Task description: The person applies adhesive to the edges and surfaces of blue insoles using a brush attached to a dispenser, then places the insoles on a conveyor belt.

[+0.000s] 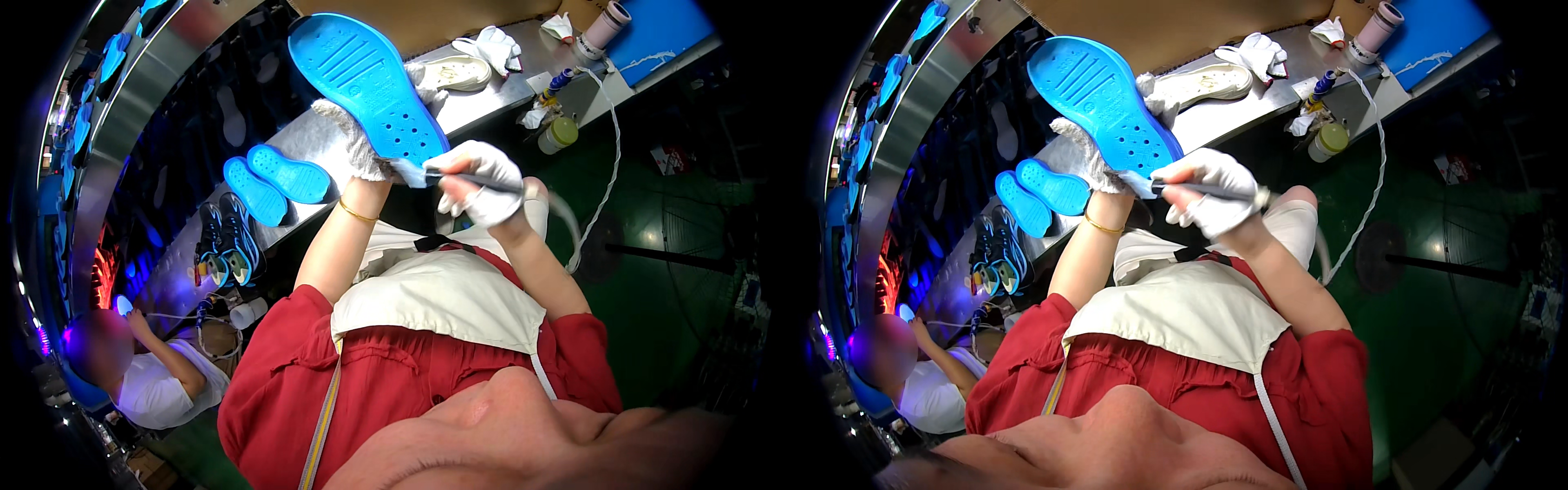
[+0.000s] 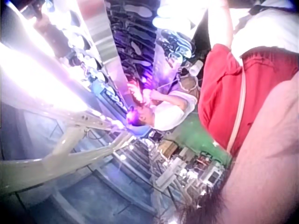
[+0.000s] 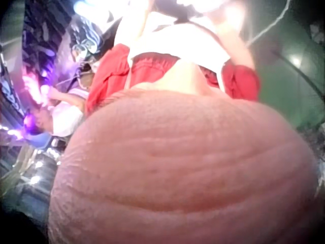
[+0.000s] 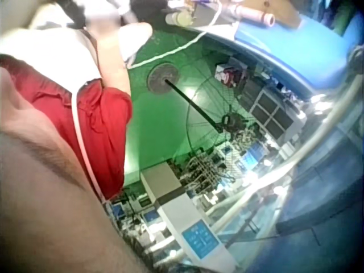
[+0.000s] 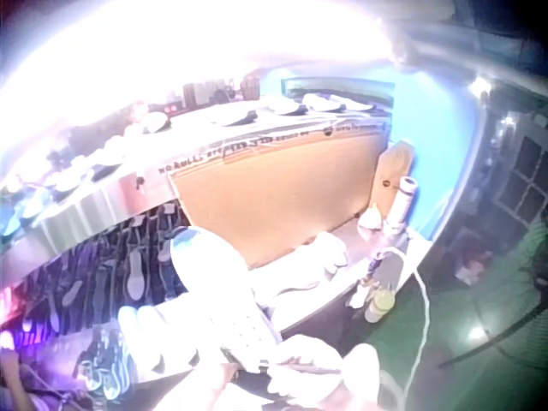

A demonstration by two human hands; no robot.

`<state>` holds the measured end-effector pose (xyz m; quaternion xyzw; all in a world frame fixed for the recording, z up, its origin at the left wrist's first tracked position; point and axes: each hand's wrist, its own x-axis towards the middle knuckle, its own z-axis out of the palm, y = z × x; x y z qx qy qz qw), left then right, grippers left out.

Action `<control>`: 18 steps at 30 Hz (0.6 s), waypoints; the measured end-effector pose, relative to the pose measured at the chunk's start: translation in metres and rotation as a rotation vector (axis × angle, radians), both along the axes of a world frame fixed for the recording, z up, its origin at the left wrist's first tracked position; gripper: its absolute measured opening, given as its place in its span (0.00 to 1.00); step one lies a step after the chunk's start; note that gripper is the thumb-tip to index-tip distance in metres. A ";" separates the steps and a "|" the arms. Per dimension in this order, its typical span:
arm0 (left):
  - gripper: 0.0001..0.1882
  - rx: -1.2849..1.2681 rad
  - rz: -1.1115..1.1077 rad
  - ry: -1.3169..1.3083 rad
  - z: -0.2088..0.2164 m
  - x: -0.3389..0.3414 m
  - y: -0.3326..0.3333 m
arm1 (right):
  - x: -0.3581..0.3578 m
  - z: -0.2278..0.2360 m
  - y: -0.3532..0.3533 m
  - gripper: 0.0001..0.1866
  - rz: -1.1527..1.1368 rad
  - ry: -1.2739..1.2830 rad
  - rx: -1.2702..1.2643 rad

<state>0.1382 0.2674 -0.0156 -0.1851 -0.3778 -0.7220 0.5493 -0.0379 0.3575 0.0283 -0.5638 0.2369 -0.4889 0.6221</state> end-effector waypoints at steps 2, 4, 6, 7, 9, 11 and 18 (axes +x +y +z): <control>0.64 0.208 -0.151 0.145 0.009 -0.001 0.008 | -0.010 -0.001 -0.012 0.07 0.046 -0.200 0.180; 0.66 0.283 -0.140 0.159 0.020 0.000 0.012 | -0.009 -0.011 -0.013 0.07 -0.122 -0.178 0.056; 0.63 0.108 -0.027 0.004 0.022 0.006 0.007 | -0.003 -0.017 -0.011 0.08 -0.141 -0.112 -0.019; 0.65 0.158 -0.023 0.002 0.024 0.008 0.008 | -0.004 -0.018 -0.010 0.08 -0.060 -0.124 -0.021; 0.66 0.179 -0.045 -0.003 0.026 0.008 0.007 | -0.006 -0.020 -0.010 0.07 0.056 -0.178 0.127; 0.67 0.209 0.046 -0.123 0.031 0.008 0.008 | -0.013 -0.020 -0.018 0.06 0.199 -0.412 0.322; 0.67 0.128 0.196 -0.665 0.049 0.011 0.012 | -0.019 -0.007 -0.025 0.07 -0.112 0.187 -0.390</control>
